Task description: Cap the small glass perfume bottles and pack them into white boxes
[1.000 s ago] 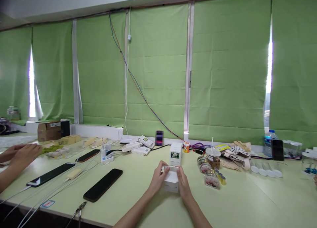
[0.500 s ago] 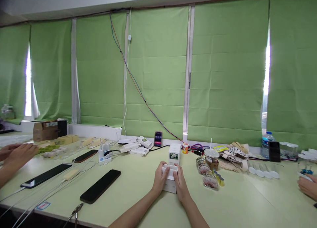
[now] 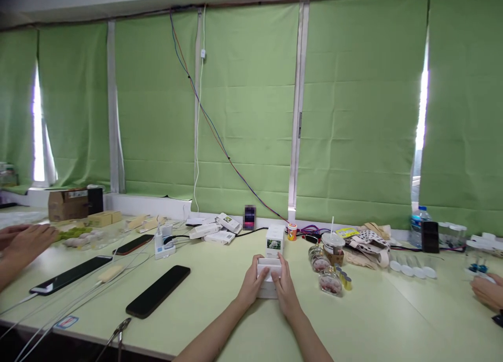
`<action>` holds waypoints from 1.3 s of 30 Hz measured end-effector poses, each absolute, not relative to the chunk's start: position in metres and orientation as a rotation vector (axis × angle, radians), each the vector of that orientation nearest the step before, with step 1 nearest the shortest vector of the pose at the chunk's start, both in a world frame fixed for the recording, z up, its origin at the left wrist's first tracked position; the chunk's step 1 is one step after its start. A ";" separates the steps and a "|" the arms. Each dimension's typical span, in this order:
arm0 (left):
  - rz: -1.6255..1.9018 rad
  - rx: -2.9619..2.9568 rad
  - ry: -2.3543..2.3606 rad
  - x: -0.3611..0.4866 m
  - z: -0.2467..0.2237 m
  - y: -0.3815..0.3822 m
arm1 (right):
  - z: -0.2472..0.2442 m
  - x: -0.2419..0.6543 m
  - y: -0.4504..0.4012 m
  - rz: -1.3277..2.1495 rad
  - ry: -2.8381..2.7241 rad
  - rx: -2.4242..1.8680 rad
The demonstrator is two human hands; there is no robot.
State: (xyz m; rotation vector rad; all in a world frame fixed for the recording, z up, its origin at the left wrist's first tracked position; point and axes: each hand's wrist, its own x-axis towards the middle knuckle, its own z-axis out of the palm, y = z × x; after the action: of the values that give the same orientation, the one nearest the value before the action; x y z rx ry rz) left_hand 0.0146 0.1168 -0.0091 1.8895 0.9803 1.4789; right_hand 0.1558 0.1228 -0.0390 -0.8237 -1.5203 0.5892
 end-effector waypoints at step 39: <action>1.426 1.842 0.927 0.013 -0.014 0.126 | -0.037 0.160 0.128 0.900 -1.380 -0.654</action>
State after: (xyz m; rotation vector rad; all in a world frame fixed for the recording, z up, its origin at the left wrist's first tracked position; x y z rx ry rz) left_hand 0.0131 0.1256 -0.0141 1.8421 0.9274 1.4262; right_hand 0.1597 0.1277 -0.0365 -0.6542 -1.3796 0.9000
